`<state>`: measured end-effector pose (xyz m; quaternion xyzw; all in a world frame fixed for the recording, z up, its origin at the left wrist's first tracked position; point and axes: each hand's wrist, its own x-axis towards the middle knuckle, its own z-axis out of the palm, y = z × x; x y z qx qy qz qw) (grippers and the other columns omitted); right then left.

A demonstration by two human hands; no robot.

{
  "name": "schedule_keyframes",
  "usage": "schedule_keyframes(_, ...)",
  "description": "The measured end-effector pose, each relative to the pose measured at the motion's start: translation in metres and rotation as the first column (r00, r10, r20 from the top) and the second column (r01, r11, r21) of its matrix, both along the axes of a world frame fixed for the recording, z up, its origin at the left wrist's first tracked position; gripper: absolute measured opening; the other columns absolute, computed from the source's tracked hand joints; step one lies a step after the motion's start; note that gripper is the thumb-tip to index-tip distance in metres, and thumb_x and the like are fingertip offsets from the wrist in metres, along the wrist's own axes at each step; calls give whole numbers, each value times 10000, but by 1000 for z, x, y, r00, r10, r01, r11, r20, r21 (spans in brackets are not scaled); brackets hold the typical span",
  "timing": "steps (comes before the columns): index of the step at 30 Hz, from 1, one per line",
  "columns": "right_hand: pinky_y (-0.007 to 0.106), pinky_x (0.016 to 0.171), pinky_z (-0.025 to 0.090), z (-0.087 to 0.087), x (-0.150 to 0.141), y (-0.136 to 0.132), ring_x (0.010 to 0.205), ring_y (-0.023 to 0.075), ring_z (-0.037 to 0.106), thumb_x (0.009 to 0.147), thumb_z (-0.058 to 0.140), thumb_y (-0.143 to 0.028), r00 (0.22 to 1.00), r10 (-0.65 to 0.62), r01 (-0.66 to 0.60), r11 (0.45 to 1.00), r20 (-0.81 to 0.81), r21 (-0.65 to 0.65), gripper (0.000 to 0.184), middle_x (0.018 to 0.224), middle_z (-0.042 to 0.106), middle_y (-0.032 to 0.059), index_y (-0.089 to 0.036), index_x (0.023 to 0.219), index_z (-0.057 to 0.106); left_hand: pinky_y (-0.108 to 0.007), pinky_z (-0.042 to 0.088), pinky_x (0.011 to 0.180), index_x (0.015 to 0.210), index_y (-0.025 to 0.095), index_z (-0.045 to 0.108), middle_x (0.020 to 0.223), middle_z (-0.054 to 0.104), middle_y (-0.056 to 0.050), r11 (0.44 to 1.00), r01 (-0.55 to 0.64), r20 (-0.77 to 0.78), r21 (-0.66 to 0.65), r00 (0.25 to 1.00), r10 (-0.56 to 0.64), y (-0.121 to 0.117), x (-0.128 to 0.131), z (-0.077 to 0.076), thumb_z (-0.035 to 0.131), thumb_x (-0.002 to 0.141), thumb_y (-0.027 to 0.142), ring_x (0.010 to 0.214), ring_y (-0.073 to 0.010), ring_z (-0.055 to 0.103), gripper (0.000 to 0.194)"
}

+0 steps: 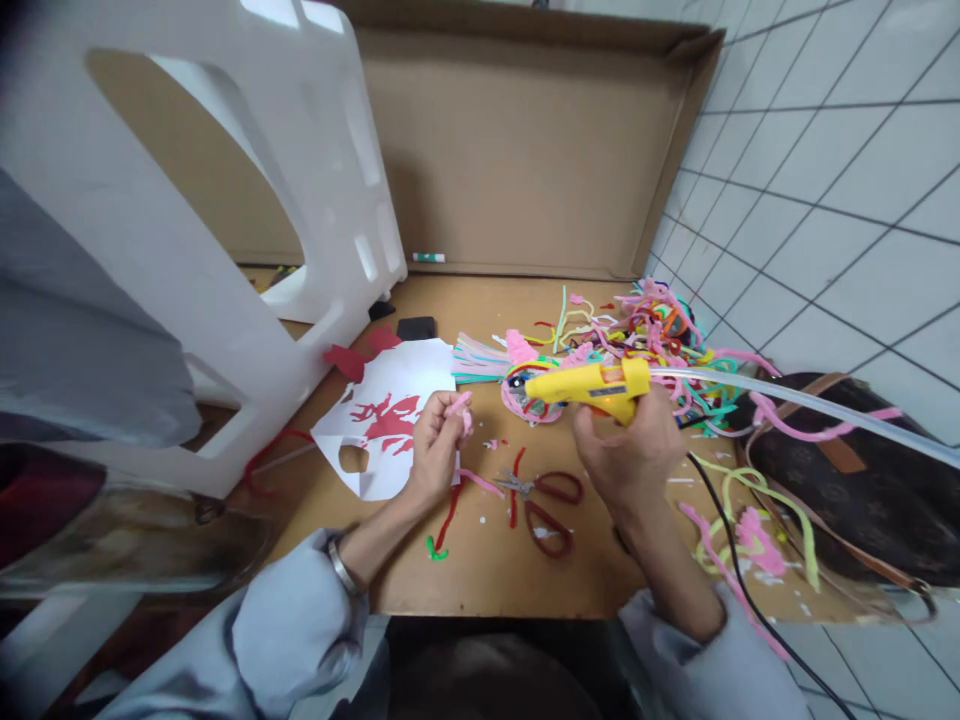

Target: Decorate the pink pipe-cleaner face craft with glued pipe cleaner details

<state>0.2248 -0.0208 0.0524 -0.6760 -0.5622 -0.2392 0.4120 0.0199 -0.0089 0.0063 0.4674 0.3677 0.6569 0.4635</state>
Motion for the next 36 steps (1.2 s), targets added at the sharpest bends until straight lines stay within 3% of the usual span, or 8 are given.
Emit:
schedule_keyframes(3,328,601,405,-1,-24,23,652,229,555,736,585,-405,989,147,-146,984,-7,99,230,688,515,18,-237,830,459,-195,320,458,820,191,510,584,479,64,999,33,43,-24,999,-32,4,0,1,663,824,549,488,-72,384,389)
schedule_keyframes(7,311,579,384,-17,-34,41,624,205,525,730,579,-357,969,247,-243,962,-11,122,196,659,476,-9,-251,787,425,-191,262,424,821,193,497,567,458,77,996,67,110,-52,992,-61,10,0,2,702,775,609,450,-56,344,466)
schedule_keyframes(11,303,562,375,-31,-26,43,613,200,516,732,577,-383,974,226,-224,968,-4,112,205,646,474,-15,-257,759,418,-191,275,431,819,181,513,582,507,68,995,84,126,-62,989,-76,12,-1,0,721,777,582,430,-37,350,454)
schedule_keyframes(14,304,566,385,-31,-25,41,621,206,527,731,563,-397,975,220,-219,972,-10,89,196,650,493,-7,-253,767,435,-187,265,414,835,170,530,568,532,68,986,132,158,-106,981,-114,12,-1,0,745,750,587,401,-28,351,477)
schedule_keyframes(22,326,608,406,-18,-41,27,664,231,548,746,540,-391,978,142,-171,965,-151,-199,159,680,566,38,-250,791,483,-167,171,362,849,161,546,545,545,74,931,309,315,-195,919,-239,7,-1,6,808,690,537,346,-10,309,485)
schedule_keyframes(36,326,609,392,-23,-44,29,665,236,555,723,543,-427,953,171,-222,955,-250,-196,201,672,558,35,-253,786,464,-139,156,368,866,162,530,539,471,89,829,549,453,-108,769,-451,1,-3,11,750,803,426,346,5,235,350)
